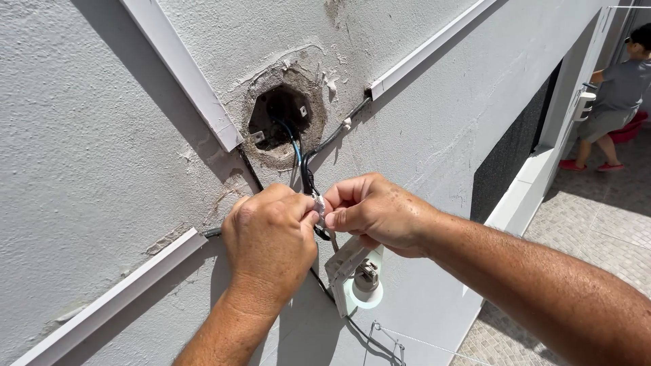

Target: Repairing electrical wiring on an exterior wall by stripping insulation, twisting wire ends together, and securing them with electrical tape.

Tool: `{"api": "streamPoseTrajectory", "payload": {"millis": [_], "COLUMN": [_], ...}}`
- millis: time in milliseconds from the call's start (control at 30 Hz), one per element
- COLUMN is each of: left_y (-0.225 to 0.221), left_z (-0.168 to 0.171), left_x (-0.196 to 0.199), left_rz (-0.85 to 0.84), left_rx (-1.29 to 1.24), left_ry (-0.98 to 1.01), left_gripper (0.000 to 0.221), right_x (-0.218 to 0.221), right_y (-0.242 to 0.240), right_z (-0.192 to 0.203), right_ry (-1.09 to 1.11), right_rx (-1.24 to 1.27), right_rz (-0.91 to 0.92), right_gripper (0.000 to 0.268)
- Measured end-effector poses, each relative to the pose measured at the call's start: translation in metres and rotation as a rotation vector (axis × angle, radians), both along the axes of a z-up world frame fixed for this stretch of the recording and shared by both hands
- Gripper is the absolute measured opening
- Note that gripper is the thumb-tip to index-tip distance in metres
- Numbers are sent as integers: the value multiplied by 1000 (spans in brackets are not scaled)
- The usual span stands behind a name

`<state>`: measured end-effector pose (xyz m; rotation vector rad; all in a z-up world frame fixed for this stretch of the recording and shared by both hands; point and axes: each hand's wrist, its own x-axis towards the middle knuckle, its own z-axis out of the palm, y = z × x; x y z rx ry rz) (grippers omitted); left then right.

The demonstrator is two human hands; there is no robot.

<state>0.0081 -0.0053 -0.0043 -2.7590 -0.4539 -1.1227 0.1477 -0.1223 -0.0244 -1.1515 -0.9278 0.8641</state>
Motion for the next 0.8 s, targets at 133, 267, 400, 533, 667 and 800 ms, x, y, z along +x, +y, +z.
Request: {"api": "streamPoseTrajectory", "payload": {"millis": [133, 267, 400, 533, 667, 800], "left_y": [-11, -15, -16, -6, 0, 3], "left_z": [14, 17, 19, 13, 11, 9], "left_x": [-2, -3, -4, -5, -7, -7], "left_rz": [29, 54, 88, 88, 75, -13], "left_rx": [-107, -120, -129, -20, 28, 96], "left_ry": [32, 43, 89, 141, 128, -33], "left_gripper": [13, 15, 11, 6, 7, 18], "right_x": [2, 7, -2, -11, -9, -8], "right_y": [-7, -13, -20, -26, -23, -21], "right_z": [3, 6, 16, 12, 2, -3], "right_ry": [-48, -181, -613, -833, -937, -1034], "right_rx": [12, -15, -80, -51, 13, 153], "right_rz": [-4, -28, -248, -368, -426, -479], "right_gripper": [6, 12, 23, 29, 28, 27]}}
